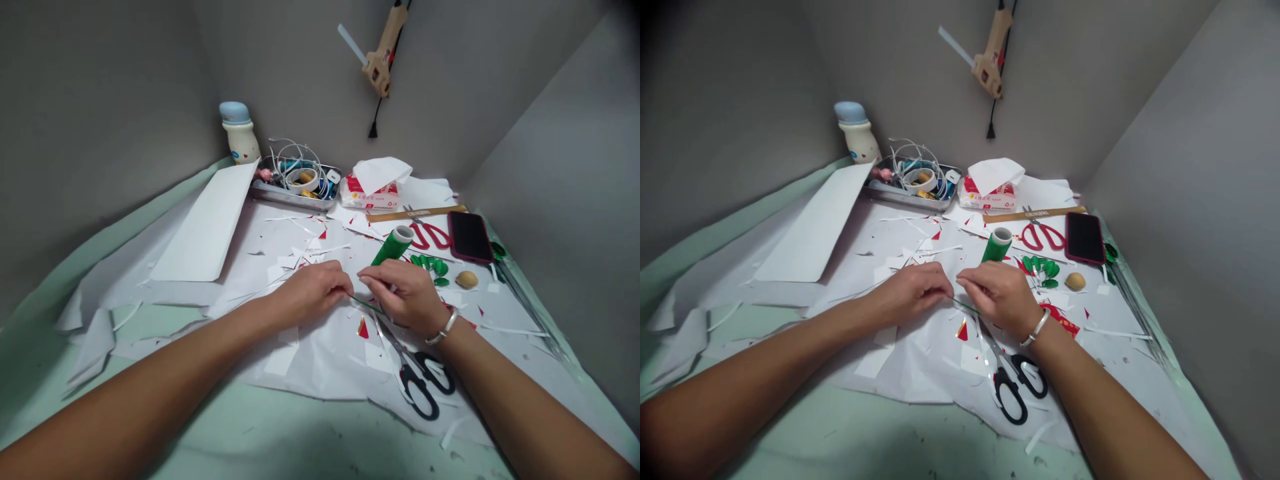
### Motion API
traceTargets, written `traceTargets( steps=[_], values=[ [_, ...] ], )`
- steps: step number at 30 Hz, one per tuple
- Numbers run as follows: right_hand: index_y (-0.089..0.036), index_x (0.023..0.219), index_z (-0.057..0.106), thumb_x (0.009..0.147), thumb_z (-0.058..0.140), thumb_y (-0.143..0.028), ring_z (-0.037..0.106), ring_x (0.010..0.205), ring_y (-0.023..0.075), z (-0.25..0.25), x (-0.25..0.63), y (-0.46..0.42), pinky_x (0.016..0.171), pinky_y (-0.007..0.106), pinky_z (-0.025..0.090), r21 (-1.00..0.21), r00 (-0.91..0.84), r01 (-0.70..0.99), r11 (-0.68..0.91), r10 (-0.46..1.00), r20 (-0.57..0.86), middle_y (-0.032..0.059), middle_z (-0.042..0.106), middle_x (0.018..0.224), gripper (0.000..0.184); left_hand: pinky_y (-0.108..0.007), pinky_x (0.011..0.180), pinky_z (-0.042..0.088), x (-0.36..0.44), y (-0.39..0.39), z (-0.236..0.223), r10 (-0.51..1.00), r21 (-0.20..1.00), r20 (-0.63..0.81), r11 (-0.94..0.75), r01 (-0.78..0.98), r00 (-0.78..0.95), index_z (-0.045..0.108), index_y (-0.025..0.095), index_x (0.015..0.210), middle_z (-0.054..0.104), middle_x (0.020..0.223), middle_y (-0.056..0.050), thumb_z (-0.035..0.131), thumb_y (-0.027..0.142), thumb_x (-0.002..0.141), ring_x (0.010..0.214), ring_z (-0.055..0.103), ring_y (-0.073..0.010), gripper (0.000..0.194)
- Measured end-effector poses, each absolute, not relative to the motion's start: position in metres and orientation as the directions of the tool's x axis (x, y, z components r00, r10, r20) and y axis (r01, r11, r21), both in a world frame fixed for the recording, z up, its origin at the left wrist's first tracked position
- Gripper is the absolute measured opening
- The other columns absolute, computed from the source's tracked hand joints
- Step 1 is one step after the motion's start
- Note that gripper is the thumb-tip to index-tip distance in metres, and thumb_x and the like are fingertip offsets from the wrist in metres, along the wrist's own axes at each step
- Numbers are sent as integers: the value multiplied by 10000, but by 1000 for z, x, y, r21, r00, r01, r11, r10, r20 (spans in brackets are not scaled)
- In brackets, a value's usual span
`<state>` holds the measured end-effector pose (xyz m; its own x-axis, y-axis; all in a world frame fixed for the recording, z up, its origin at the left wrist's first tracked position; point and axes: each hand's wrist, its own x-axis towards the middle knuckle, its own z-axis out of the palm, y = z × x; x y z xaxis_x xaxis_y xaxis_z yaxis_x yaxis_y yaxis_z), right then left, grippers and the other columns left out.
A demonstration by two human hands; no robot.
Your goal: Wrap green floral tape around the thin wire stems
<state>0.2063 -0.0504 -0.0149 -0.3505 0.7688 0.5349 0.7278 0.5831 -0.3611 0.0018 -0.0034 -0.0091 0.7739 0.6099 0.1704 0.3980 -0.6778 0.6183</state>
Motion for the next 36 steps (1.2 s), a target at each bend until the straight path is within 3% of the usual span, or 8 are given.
traceTargets(
  steps=[6,10,15,21,25,29,32,36],
  values=[
    [-195,867,689,892,532,-247,609,695,130,-27,211,-40,637,235,444,-512,-324,686,518,847,422,24,692,788,167,-276,757,454,2,-5,4,687,813,185,-509,284,703,663,201,845,627,865,-19,550,191,823,795,577,-135,115],
    [-205,874,687,899,515,-245,583,698,138,-26,202,-47,671,255,422,-366,-484,716,595,801,353,20,667,735,179,-287,716,462,1,-1,2,823,847,173,-405,345,542,649,178,861,638,846,-26,552,251,828,742,576,-139,125],
    [-195,915,690,899,509,-246,532,663,149,-18,196,-57,654,285,380,-174,-561,720,672,711,424,34,643,708,189,-297,737,440,0,2,-8,806,661,264,-551,510,529,667,183,820,616,843,-31,528,161,812,786,571,-158,140],
    [-193,869,704,889,539,-245,578,659,128,-16,206,-48,642,246,415,-430,-323,718,547,810,490,17,674,724,174,-269,707,432,3,-5,-6,656,653,152,-628,423,739,656,191,854,607,856,-23,524,146,810,760,558,-142,147],
    [-205,851,710,877,551,-270,618,680,126,-22,212,-39,640,220,445,-617,-232,657,434,894,383,-1,705,779,174,-264,689,426,2,-6,-1,651,727,123,-573,379,749,657,200,879,611,886,-20,531,161,805,740,549,-132,151],
    [-214,855,710,880,536,-311,614,678,133,-28,215,-35,623,222,449,-689,-267,617,380,925,271,-10,702,767,201,-268,706,419,1,-5,0,675,791,145,-518,324,724,648,202,862,620,861,-18,519,180,819,778,558,-140,138],
    [-207,881,704,881,525,-294,614,694,137,-30,214,-37,635,229,450,-663,-317,616,425,905,285,6,699,790,199,-263,648,412,1,-4,0,713,843,122,-441,307,691,636,196,866,615,789,-13,514,228,833,693,533,-130,130],
    [-219,875,704,888,524,-282,613,738,146,-29,204,-45,690,248,437,-475,-422,711,518,855,301,29,701,838,191,-269,624,409,2,-2,-2,777,842,124,-411,348,617,628,192,851,634,772,-18,517,223,822,677,533,-138,119]
  ],
)
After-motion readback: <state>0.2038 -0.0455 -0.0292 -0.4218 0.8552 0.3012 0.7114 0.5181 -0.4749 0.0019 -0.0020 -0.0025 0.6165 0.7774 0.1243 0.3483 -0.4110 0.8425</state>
